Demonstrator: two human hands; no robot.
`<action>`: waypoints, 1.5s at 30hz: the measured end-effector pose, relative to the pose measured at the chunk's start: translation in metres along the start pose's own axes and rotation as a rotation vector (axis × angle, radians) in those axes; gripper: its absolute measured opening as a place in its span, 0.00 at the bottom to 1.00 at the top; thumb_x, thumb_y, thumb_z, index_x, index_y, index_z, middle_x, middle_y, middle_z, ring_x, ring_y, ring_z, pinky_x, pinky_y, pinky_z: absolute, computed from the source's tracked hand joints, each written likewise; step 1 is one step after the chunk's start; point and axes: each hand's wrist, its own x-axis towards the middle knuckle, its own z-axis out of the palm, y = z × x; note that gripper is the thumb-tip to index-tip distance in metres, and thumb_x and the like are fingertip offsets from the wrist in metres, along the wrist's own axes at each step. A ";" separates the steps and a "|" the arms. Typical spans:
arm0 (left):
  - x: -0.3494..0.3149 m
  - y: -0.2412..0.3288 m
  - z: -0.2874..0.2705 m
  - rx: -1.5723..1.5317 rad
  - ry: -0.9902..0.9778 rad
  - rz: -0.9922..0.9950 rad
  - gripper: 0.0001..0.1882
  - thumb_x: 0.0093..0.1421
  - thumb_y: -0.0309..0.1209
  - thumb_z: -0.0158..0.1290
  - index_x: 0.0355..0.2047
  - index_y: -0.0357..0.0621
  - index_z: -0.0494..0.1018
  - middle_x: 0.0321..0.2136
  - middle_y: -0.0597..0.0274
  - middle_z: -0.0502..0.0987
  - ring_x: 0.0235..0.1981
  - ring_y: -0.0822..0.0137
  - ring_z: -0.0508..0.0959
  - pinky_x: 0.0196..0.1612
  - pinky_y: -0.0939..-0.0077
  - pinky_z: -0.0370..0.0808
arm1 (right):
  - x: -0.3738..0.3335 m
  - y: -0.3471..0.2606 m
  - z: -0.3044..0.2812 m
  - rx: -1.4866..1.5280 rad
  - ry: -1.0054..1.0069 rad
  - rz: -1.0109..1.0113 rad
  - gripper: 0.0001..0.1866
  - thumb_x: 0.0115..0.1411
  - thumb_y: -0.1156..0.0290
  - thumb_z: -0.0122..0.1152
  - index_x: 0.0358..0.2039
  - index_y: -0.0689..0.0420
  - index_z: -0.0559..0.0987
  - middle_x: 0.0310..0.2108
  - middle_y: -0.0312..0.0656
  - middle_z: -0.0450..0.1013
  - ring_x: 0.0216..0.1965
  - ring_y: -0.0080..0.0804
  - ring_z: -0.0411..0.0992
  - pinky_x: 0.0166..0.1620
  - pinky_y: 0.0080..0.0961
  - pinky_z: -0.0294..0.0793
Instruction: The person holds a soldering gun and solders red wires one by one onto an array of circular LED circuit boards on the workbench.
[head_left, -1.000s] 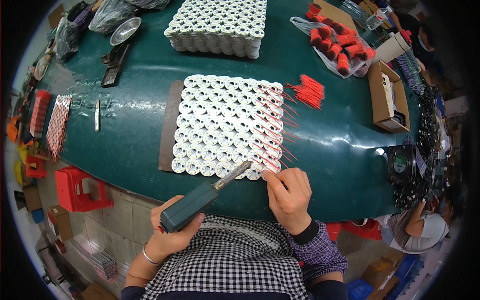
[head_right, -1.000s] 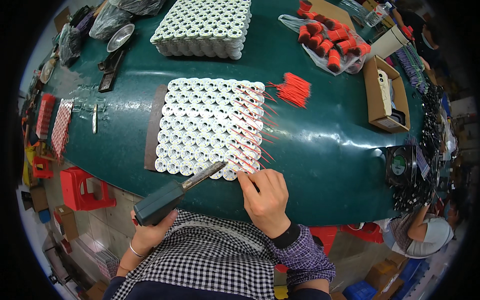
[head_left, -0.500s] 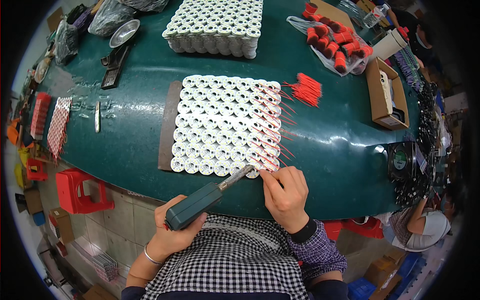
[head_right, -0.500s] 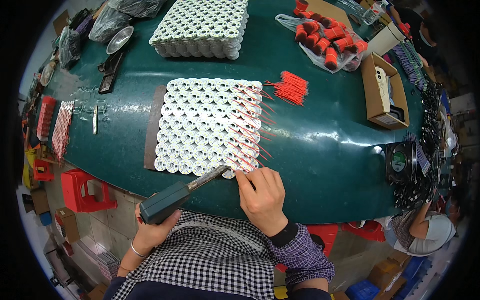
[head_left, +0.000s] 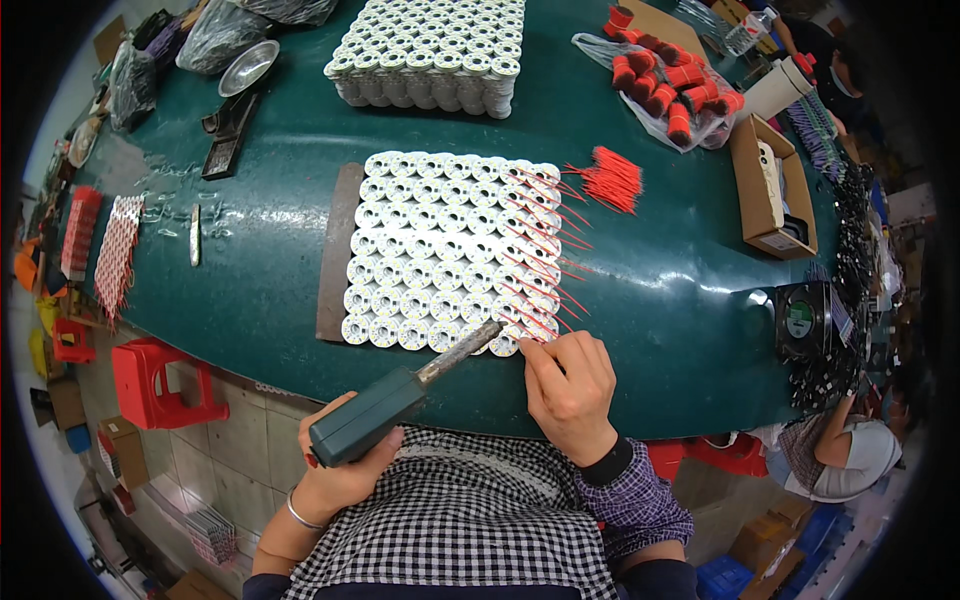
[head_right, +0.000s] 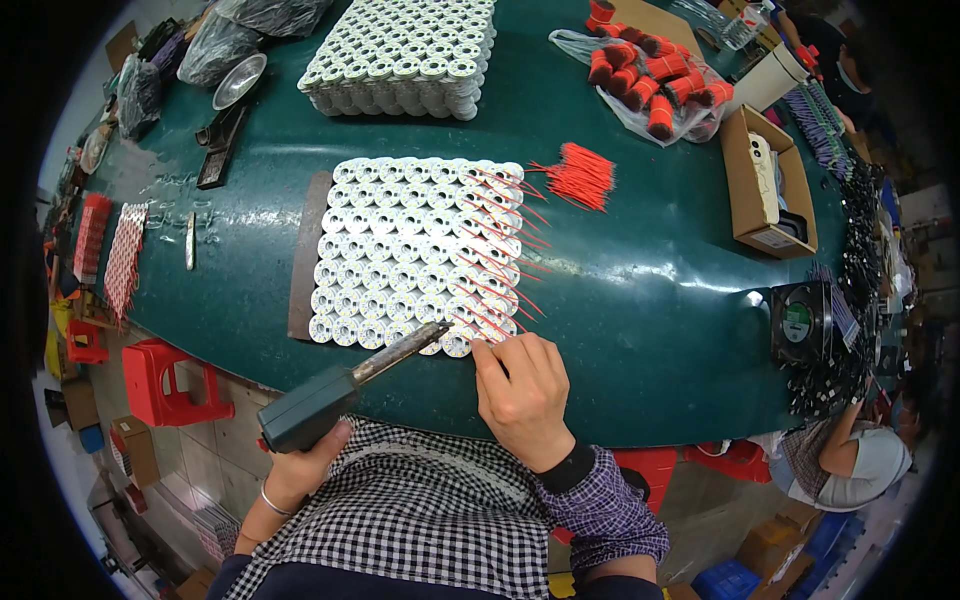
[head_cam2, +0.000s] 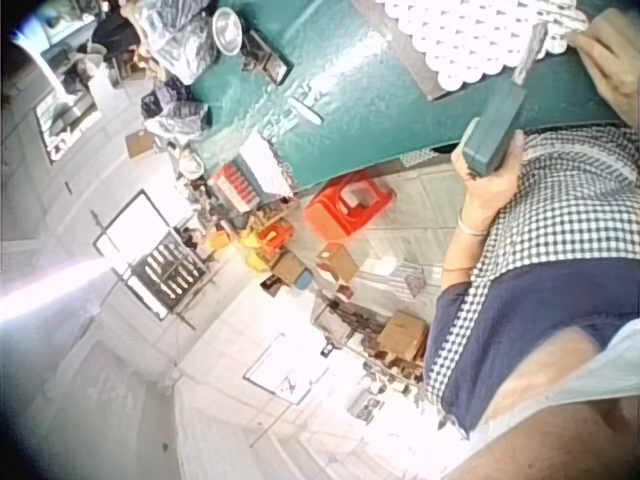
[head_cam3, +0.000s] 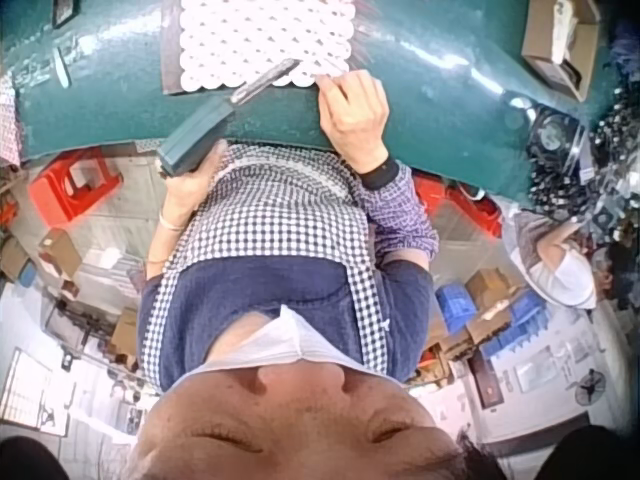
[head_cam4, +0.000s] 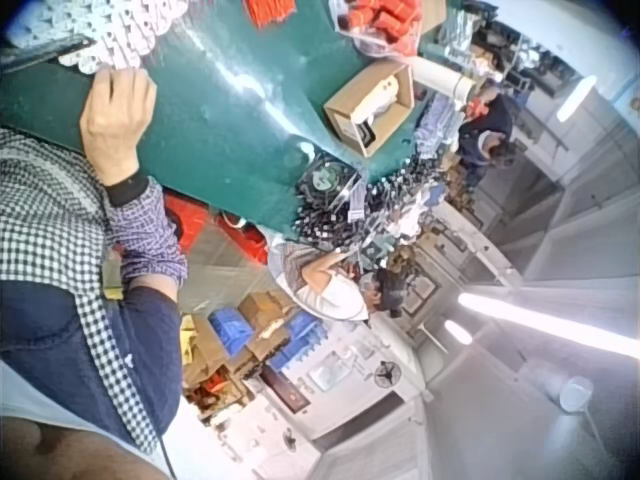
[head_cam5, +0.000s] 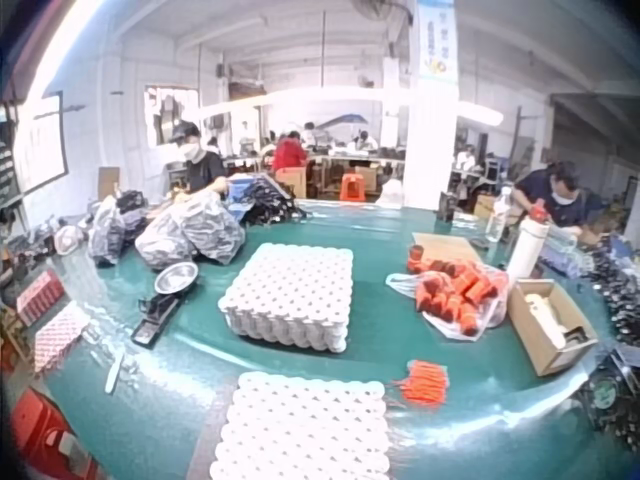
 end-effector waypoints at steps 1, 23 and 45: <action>0.000 0.002 -0.001 -0.022 0.021 -0.016 0.11 0.51 0.20 0.65 0.36 0.33 0.81 0.27 0.57 0.79 0.24 0.69 0.78 0.26 0.77 0.73 | 0.000 0.000 0.000 -0.005 -0.002 0.002 0.13 0.48 0.81 0.68 0.37 0.62 0.83 0.27 0.38 0.69 0.32 0.36 0.71 0.37 0.33 0.70; 0.008 0.002 0.001 0.011 -0.052 0.004 0.11 0.51 0.19 0.65 0.35 0.32 0.80 0.26 0.59 0.79 0.22 0.71 0.76 0.25 0.78 0.71 | -0.003 0.000 0.002 0.017 0.014 -0.003 0.13 0.48 0.81 0.69 0.37 0.62 0.83 0.28 0.37 0.70 0.32 0.35 0.71 0.35 0.33 0.70; -0.016 -0.039 -0.003 -0.201 0.179 -0.177 0.22 0.57 0.17 0.61 0.53 0.34 0.74 0.43 0.56 0.81 0.23 0.75 0.74 0.25 0.80 0.72 | 0.050 0.056 -0.034 -0.110 0.142 0.092 0.08 0.52 0.80 0.67 0.35 0.58 0.82 0.30 0.38 0.73 0.33 0.38 0.72 0.34 0.33 0.72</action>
